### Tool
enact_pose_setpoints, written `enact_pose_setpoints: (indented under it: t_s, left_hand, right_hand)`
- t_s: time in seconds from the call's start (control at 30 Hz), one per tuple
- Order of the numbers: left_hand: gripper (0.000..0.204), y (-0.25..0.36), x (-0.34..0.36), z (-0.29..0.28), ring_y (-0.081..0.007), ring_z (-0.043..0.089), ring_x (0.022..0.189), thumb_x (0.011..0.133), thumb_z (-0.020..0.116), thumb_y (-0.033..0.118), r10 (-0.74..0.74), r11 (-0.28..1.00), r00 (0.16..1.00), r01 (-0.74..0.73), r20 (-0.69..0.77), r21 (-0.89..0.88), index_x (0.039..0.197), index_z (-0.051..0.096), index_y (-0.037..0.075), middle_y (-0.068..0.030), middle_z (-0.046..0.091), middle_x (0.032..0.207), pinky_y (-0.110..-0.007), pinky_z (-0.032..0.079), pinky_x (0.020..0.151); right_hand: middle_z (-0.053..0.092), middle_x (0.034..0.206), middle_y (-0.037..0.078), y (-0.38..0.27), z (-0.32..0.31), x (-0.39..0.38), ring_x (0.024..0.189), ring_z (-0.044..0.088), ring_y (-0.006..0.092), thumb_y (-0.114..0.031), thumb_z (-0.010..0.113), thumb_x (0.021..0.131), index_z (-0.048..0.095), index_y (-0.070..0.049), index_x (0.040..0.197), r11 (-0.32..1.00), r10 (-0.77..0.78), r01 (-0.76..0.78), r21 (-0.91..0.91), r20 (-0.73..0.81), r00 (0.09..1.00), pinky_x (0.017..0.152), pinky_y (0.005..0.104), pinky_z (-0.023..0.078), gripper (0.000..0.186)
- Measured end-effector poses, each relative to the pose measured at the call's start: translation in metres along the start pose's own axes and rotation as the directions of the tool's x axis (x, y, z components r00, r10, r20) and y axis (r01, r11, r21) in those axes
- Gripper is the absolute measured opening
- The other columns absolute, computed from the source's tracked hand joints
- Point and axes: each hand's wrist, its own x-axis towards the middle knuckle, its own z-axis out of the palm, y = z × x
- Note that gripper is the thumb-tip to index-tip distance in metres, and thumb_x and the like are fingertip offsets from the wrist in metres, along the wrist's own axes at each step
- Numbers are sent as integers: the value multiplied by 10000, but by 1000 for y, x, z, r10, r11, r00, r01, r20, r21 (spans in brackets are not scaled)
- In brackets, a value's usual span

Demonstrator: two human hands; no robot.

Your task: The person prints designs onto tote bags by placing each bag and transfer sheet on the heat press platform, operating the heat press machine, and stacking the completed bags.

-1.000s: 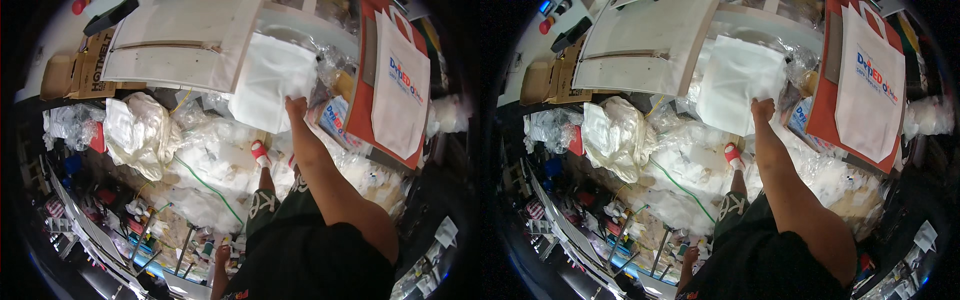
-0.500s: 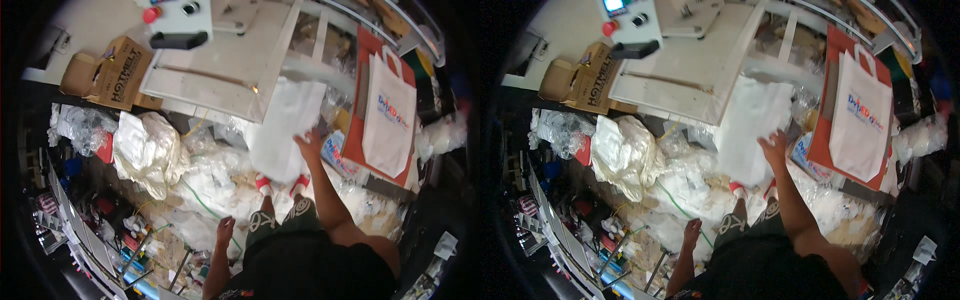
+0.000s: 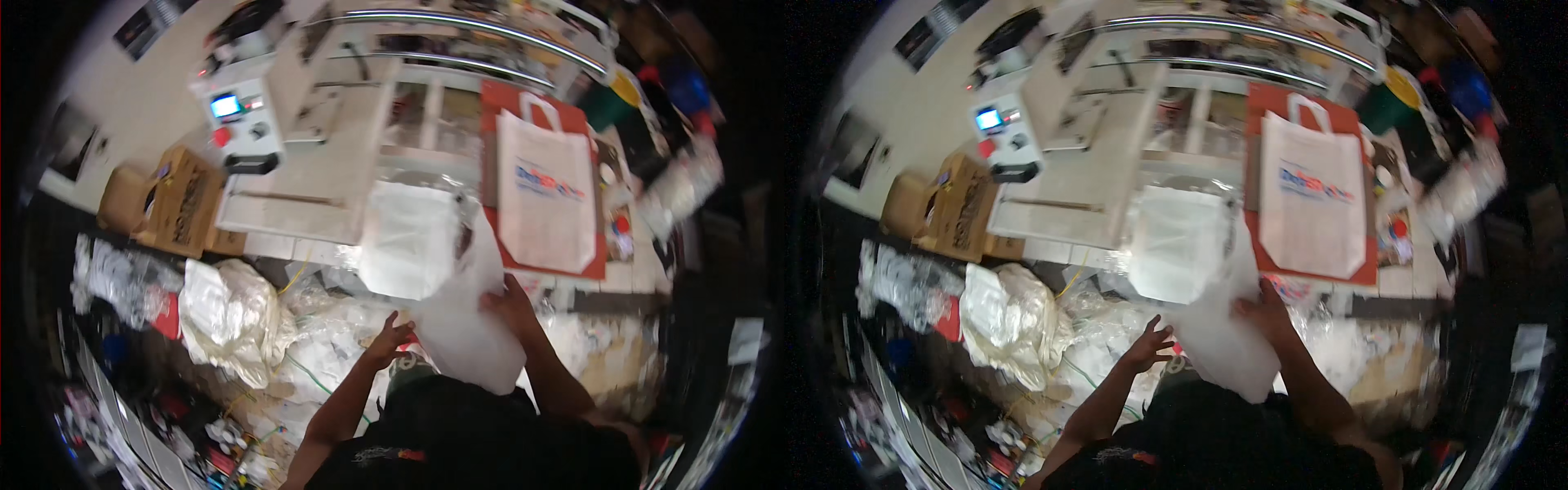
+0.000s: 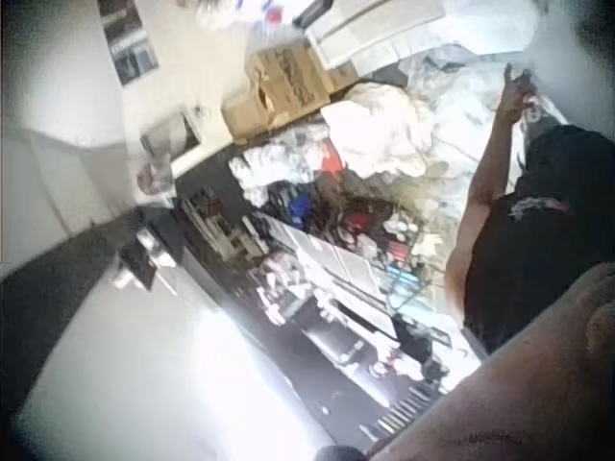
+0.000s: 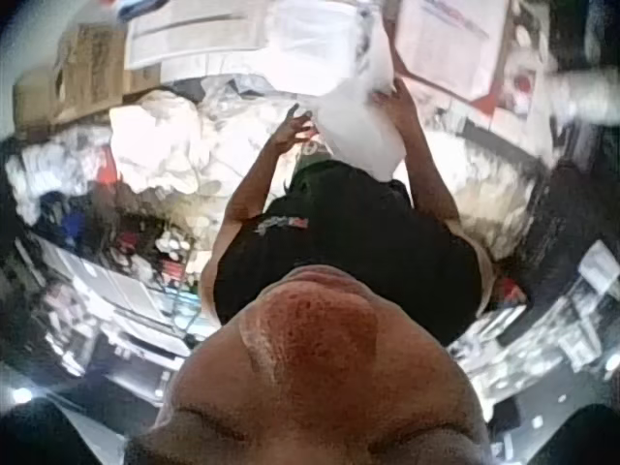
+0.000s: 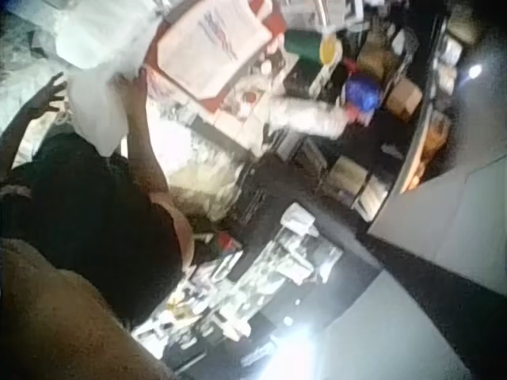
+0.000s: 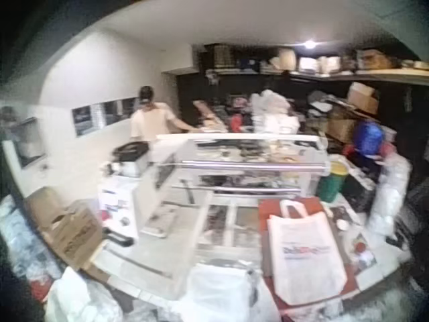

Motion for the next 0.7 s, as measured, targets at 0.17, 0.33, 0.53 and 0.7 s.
enact_pose_setpoints:
  t_s: [0.17,0.33,0.53,0.7]
  left_hand:
    - [688,19,2,47,-279,564,1167,937,634,215,503,856,864,-502,32,123,1494,239,132,-116,529,1330,-433,499,926]
    - [774,194,-79,179,-248,626,1093,904,627,-12,887,368,457,-784,62,500,1528,174,64,-235,618,1202,-333,511,917]
    - [502,345,-57,307,-240,519,1250,919,599,-11,944,-310,-144,-694,296,650,1397,450,-45,-191,543,1369,-309,393,1052]
    - [491,359,-59,366,-262,541,1187,1000,450,49,731,-628,-668,-577,140,523,1467,316,-25,-228,482,1376,-315,474,949]
  right_hand:
    - [575,1250,137,-74,-49,-24,1047,603,207,4,717,821,321,-78,1479,948,-317,318,25,-33,948,872,317,518,772]
    - [595,1230,107,-120,-142,-32,1047,605,194,41,713,811,351,-85,1477,904,-427,427,-19,-90,900,892,306,506,769]
    - [700,971,33,-258,-239,24,829,587,61,-189,691,922,685,-36,1047,644,-729,765,14,-294,619,791,207,459,197]
    - [661,1133,139,-299,-237,-28,1054,629,218,-98,599,978,597,20,1165,-137,-886,878,-458,-339,-316,957,331,491,220]
